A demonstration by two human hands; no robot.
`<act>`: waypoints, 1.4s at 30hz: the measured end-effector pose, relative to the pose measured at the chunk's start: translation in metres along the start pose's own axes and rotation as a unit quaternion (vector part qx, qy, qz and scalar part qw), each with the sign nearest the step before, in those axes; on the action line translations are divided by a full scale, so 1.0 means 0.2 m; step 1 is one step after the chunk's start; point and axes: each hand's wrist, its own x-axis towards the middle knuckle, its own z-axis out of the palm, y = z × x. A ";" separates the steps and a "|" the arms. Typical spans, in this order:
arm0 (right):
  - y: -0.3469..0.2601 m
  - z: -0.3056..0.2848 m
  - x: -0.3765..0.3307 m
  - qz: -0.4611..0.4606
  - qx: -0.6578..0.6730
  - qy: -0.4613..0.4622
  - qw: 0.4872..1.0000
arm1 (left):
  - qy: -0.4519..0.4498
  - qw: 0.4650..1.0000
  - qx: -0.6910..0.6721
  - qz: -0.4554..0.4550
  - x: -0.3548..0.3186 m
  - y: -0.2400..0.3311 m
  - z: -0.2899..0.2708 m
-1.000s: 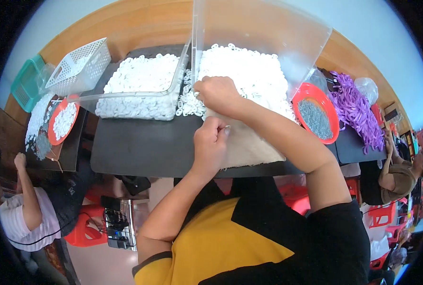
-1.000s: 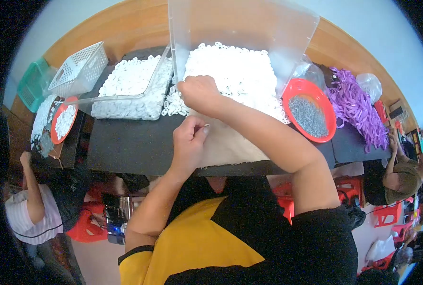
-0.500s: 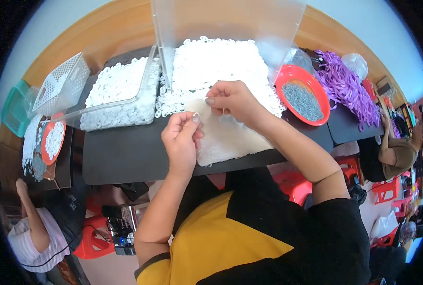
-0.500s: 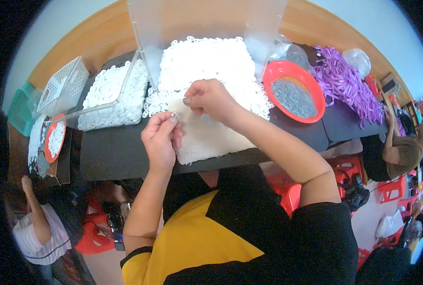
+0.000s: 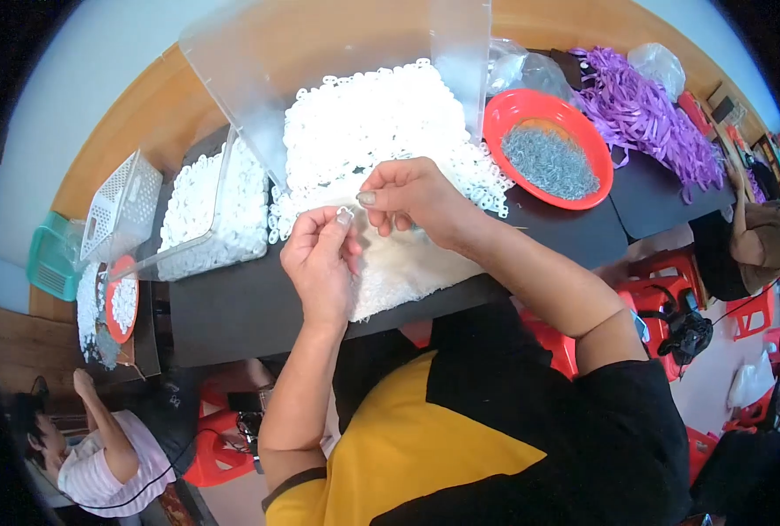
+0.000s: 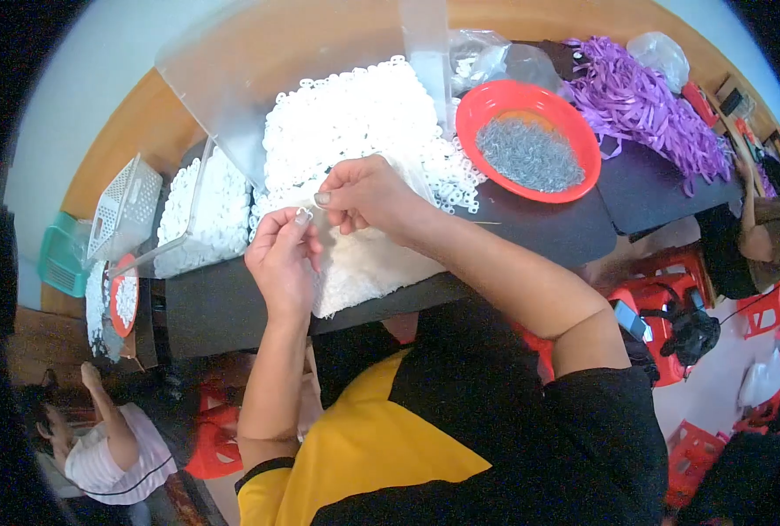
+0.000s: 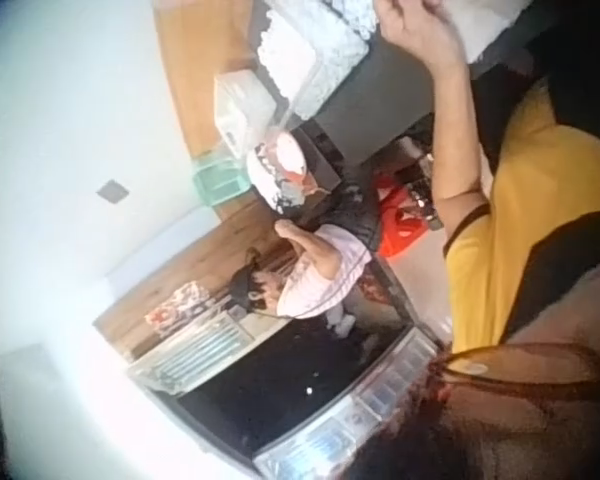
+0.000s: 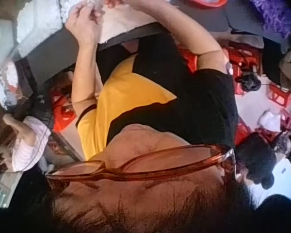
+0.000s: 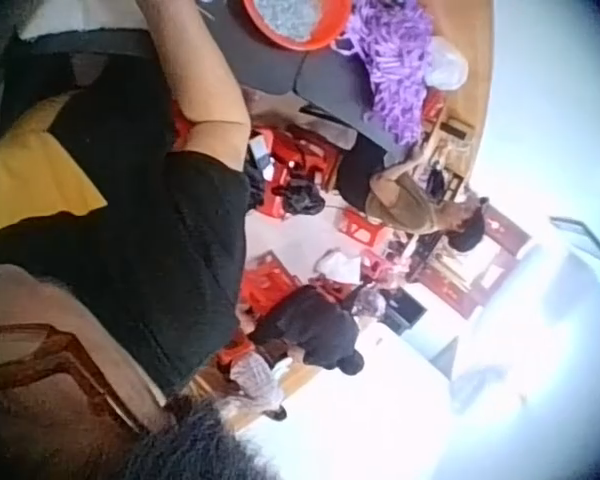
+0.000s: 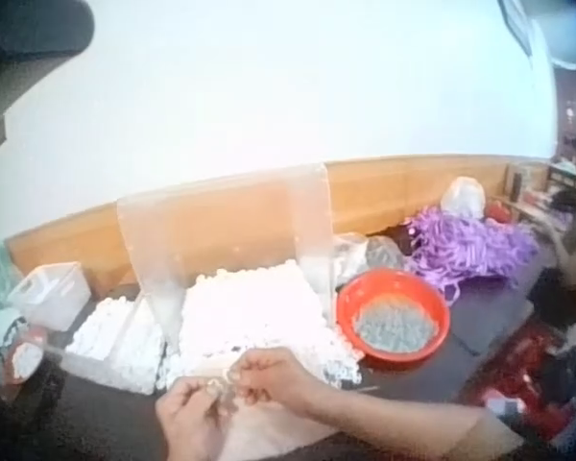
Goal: Inserting small metal pins into plastic housings for assembly.
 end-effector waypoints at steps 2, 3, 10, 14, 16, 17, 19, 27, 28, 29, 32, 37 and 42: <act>0.00 -0.01 0.00 0.001 0.008 0.001 1.000 | 0.003 1.000 -0.003 0.004 0.00 0.00 0.02; 0.00 -0.01 0.01 0.004 0.010 0.002 1.000 | 0.008 1.000 -0.011 0.007 0.01 0.00 0.03; 0.02 -0.01 0.01 -0.009 -0.017 0.016 1.000 | 0.004 1.000 0.013 0.005 0.01 -0.01 0.03; 0.04 -0.01 0.01 -0.025 -0.028 -0.015 0.999 | -0.013 1.000 -0.016 0.005 0.01 -0.01 0.04; 0.03 -0.02 0.02 -0.030 -0.023 -0.025 0.999 | -0.019 0.999 -0.025 0.007 0.01 -0.02 0.03; 0.02 -0.03 0.02 -0.024 -0.040 -0.028 0.999 | -0.035 0.999 -0.040 0.012 0.01 -0.02 0.02; 0.00 -0.04 0.01 -0.016 -0.056 -0.030 0.998 | -0.051 0.997 -0.054 0.016 0.01 -0.02 0.01; -0.04 -0.06 -0.01 -0.003 -0.044 -0.087 0.995 | -0.137 0.988 -0.025 0.062 0.02 -0.02 -0.03; -0.05 -0.06 -0.01 -0.002 -0.043 -0.087 0.995 | -0.137 0.988 -0.024 0.061 0.02 -0.02 -0.03; -0.06 -0.06 -0.02 -0.003 -0.053 -0.089 0.995 | -0.142 0.987 -0.028 0.067 0.02 -0.01 -0.03; -0.07 -0.06 -0.02 -0.002 -0.063 -0.093 0.994 | -0.131 0.989 -0.029 0.068 0.01 -0.01 -0.03; -0.05 -0.04 -0.02 -0.019 -0.049 -0.089 0.995 | -0.090 0.993 -0.014 0.076 -0.02 -0.01 0.00; -0.04 -0.05 -0.02 -0.029 -0.063 -0.108 0.992 | -0.101 0.989 0.022 0.106 -0.02 -0.01 -0.03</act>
